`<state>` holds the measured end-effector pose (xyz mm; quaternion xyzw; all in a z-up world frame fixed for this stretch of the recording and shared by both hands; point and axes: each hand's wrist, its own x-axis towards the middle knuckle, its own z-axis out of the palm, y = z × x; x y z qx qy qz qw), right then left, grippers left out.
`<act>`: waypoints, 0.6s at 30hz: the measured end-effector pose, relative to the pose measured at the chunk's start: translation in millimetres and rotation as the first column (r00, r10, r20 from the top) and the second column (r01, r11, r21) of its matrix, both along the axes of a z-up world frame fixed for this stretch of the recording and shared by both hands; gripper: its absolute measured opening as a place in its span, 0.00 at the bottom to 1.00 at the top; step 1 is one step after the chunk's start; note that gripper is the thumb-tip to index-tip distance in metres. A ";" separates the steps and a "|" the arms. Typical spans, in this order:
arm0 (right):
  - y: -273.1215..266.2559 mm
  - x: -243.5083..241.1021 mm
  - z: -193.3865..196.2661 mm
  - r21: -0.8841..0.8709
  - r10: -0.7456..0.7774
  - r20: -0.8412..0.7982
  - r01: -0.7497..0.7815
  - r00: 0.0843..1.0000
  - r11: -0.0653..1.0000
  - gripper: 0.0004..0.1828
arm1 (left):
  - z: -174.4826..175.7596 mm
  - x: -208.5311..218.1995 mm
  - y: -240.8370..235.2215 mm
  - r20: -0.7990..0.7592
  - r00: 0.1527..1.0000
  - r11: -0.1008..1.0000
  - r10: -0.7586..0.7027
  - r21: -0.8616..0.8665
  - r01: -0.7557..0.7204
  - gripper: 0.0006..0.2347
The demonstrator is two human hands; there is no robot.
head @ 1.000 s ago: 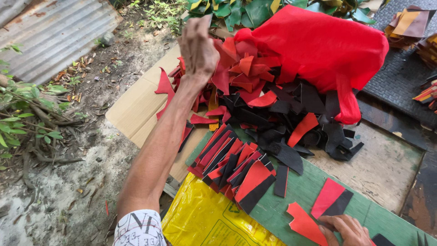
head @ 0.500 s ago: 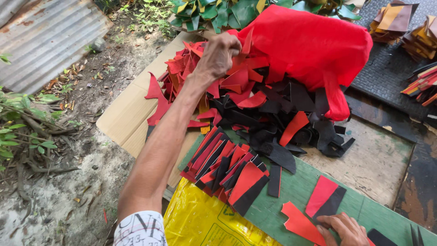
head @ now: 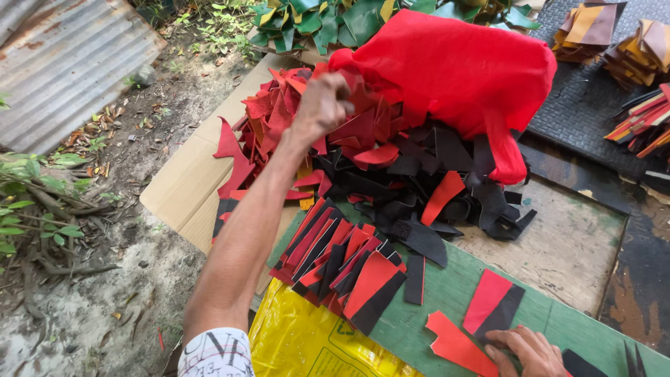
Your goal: The person cuts red and black material pieces using shears on a green cutting board. They repeatedly pick up pieces, trim edges, and place finished pieces into a pile on the table.
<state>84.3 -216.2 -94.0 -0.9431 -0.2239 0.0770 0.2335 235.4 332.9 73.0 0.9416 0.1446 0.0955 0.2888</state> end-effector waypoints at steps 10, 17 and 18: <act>-8.0 4.4 -30.4 -0.046 -0.018 -0.076 0.014 0.997 0.999 0.15 | 38.2 -75.6 73.3 -0.260 0.956 0.976 0.139 0.200 -0.087 0.64; -4.6 4.1 -31.5 0.038 0.030 -0.019 -0.030 0.999 0.999 0.14 | -35.0 -73.2 75.1 -0.148 0.971 0.930 0.188 0.346 -0.127 0.58; -4.0 6.1 -30.8 0.041 0.025 -0.024 -0.024 0.999 0.999 0.14 | -38.7 -67.7 76.4 -0.087 0.981 0.913 0.175 0.387 -0.129 0.52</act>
